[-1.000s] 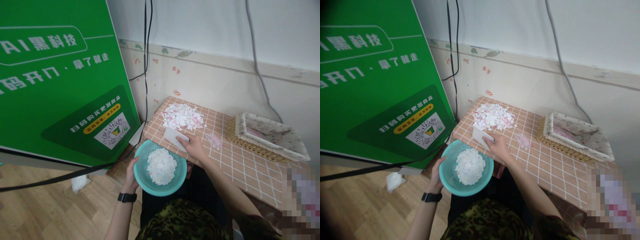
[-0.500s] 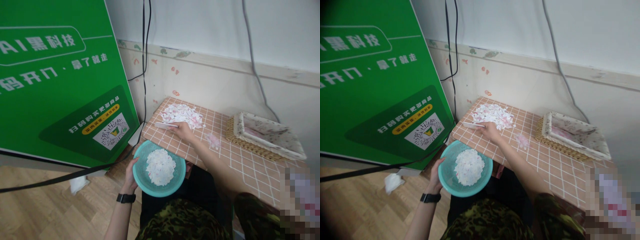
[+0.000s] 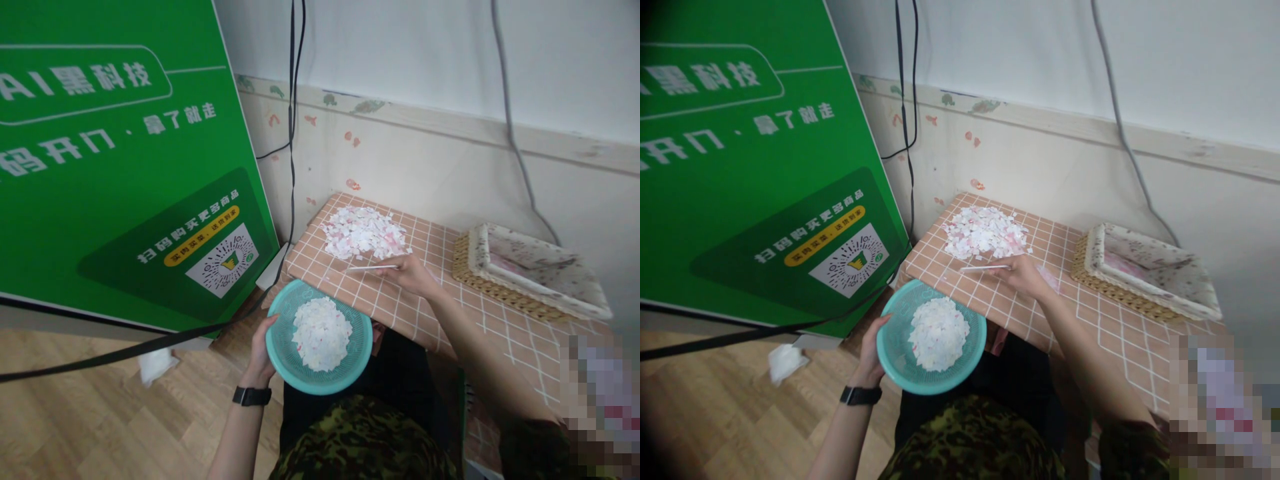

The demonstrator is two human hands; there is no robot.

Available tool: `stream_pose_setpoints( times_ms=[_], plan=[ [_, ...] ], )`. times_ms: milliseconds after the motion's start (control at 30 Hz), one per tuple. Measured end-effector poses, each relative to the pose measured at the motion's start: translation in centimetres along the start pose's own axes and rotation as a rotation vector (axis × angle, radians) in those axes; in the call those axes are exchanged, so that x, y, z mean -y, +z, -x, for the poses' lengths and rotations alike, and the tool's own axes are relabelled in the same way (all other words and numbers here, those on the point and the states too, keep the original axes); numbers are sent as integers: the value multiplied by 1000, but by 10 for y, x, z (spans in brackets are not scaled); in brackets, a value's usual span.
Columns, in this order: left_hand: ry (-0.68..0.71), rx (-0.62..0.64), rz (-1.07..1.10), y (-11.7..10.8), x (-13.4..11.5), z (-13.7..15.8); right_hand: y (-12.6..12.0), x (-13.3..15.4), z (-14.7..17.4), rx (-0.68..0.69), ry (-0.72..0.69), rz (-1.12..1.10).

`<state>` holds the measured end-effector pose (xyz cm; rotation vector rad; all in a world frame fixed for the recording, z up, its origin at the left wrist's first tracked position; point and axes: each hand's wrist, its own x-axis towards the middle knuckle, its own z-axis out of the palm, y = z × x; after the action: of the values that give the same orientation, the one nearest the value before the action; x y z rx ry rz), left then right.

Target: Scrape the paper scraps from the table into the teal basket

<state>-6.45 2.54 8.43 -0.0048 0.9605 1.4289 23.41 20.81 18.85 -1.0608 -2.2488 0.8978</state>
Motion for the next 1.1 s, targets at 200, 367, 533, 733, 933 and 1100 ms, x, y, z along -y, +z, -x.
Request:
stream_pose_setpoints(
  times_ms=[200, 367, 533, 733, 933, 1100],
  plan=[
    [10, 38, -1, -1, 5, 0, 23, 3, -21, 7, -27, -130],
    [-1, 9, -21, -1, 6, 1, 25, 12, -41, 147, -91, -153],
    [2, -2, -30, 4, 6, 4, -7, -1, -31, 188, -54, -66],
    [-7, 6, -11, 5, 9, 4, -13, -15, 3, -99, 44, 9],
    [-30, -29, -11, 7, 11, 6, 21, -13, 20, -299, 153, 40],
    [-8, -31, -14, 13, 9, 8, 23, -2, 13, -163, 76, 82]
  ],
)
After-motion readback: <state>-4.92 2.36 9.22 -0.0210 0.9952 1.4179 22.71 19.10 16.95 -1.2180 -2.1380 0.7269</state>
